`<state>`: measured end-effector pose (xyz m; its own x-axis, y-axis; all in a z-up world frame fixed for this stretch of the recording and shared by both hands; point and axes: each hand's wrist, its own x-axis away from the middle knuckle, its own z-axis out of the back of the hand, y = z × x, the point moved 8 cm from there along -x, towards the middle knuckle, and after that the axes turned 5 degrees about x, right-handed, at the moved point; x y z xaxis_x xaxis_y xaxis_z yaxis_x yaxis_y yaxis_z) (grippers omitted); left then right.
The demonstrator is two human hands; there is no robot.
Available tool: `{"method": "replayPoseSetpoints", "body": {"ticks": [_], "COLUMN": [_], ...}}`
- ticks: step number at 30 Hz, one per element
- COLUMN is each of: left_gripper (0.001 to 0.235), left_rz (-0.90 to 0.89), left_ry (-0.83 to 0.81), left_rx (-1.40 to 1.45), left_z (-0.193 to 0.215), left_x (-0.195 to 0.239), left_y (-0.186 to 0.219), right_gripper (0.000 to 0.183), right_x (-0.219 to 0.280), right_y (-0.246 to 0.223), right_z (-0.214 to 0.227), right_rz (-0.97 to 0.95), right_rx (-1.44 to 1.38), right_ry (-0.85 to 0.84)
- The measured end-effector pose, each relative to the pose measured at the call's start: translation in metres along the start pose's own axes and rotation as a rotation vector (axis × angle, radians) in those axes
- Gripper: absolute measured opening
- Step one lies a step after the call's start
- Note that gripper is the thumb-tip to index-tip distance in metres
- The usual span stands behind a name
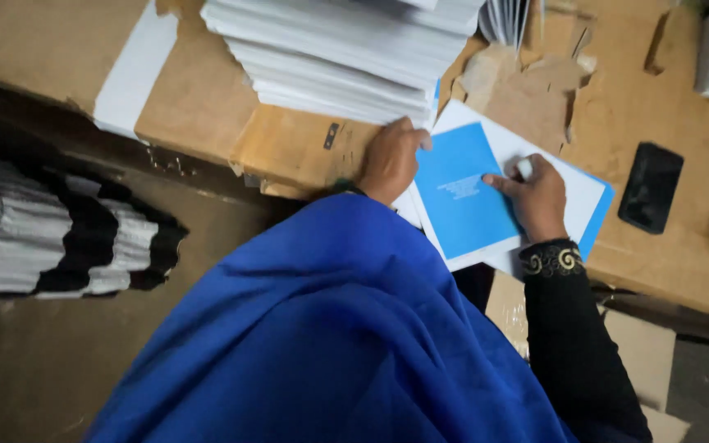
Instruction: Folding printed paper sheets into booklets and stacking them on a workbench in a print shop.
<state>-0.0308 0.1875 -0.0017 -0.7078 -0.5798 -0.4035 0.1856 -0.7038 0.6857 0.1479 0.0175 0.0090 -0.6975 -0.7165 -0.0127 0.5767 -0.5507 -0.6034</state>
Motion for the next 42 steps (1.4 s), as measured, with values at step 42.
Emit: {"method": "replayPoseSetpoints", "body": {"ticks": [42], "left_gripper": [0.087], "left_rz": [-0.169], "left_ry": [-0.2], "left_rx": [-0.553], "left_z": [-0.044], "left_x": [0.042], "left_y": [0.078], "right_gripper": [0.004], "right_x": [-0.026], "right_y": [-0.012], "right_z": [-0.007], "right_rz": [0.627], "right_rx": [-0.124], "right_ry": [-0.207]}}
